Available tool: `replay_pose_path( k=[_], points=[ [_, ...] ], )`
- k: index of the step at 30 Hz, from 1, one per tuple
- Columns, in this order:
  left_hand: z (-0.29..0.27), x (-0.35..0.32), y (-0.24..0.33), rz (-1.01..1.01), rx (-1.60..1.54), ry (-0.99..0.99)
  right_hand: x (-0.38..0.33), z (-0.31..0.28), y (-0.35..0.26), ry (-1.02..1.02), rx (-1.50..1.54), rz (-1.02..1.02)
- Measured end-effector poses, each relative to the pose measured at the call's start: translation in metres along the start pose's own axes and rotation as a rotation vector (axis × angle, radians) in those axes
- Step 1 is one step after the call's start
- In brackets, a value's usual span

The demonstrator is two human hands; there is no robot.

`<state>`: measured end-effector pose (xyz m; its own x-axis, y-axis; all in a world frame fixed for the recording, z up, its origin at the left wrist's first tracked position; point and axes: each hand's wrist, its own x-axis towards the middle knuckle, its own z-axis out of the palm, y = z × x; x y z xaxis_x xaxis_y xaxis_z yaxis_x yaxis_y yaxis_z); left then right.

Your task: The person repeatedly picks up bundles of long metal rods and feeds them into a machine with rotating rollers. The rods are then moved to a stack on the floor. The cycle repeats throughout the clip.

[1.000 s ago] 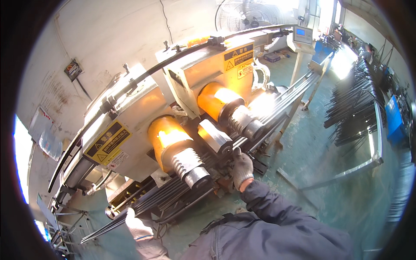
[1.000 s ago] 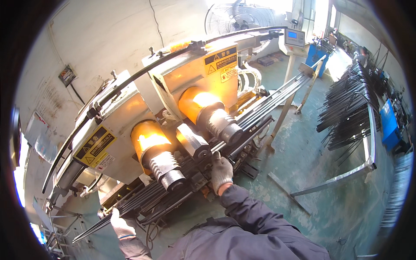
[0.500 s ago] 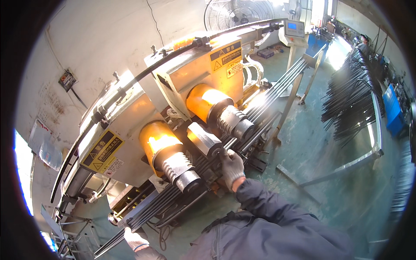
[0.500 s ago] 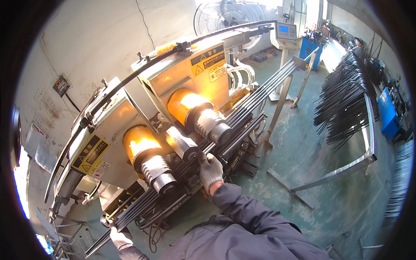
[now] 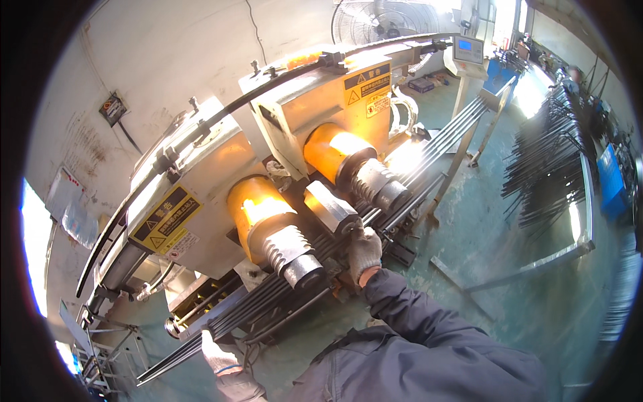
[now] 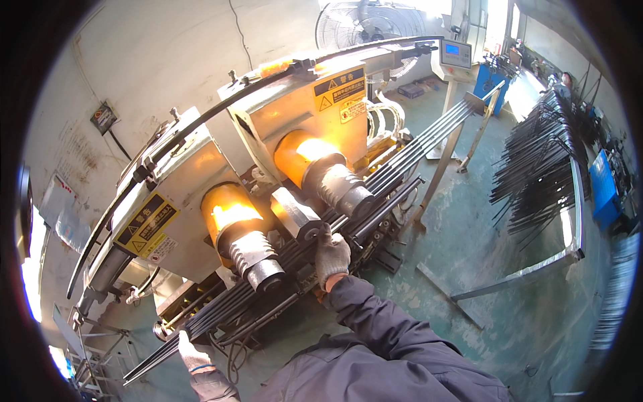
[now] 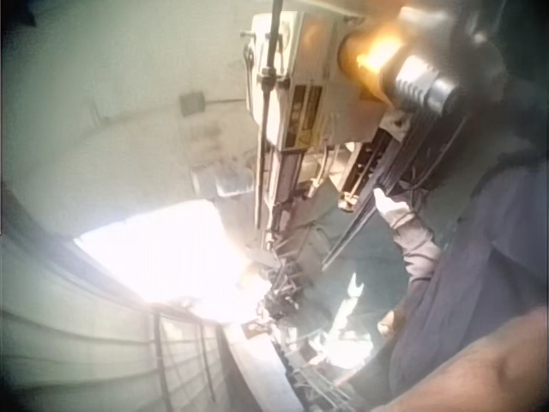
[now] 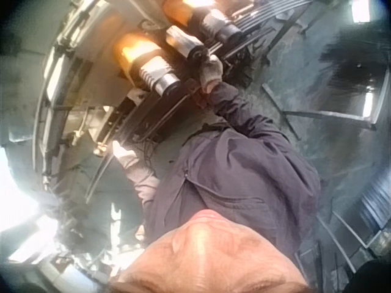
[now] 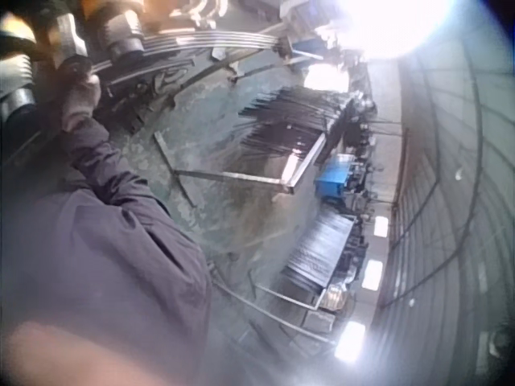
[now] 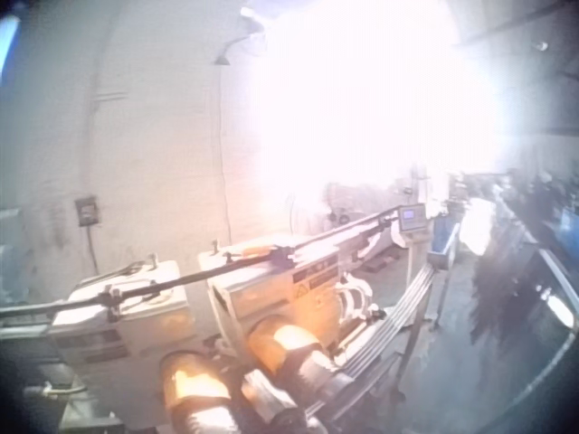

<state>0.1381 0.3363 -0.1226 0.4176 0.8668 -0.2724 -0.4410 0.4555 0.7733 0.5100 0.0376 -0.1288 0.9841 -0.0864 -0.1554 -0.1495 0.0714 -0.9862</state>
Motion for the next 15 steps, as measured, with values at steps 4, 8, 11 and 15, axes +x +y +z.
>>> replay_pose_path(
  k=[4,8,11,15],
  points=[
    [0.025,-0.014,-0.011,0.005,0.133,-0.322,-0.001,-0.011,0.020,-0.003,-0.078,-0.006],
    [0.029,-0.036,0.009,-0.299,-0.310,-0.173,-0.003,-0.055,0.048,-0.100,0.079,-0.059],
    [0.025,-0.041,0.023,-0.179,-0.255,-0.110,-0.007,-0.099,0.071,-0.176,0.163,0.051],
    [0.002,-0.033,0.024,0.157,0.076,0.237,-0.018,-0.160,0.116,-0.266,-0.178,0.057]
  ],
)
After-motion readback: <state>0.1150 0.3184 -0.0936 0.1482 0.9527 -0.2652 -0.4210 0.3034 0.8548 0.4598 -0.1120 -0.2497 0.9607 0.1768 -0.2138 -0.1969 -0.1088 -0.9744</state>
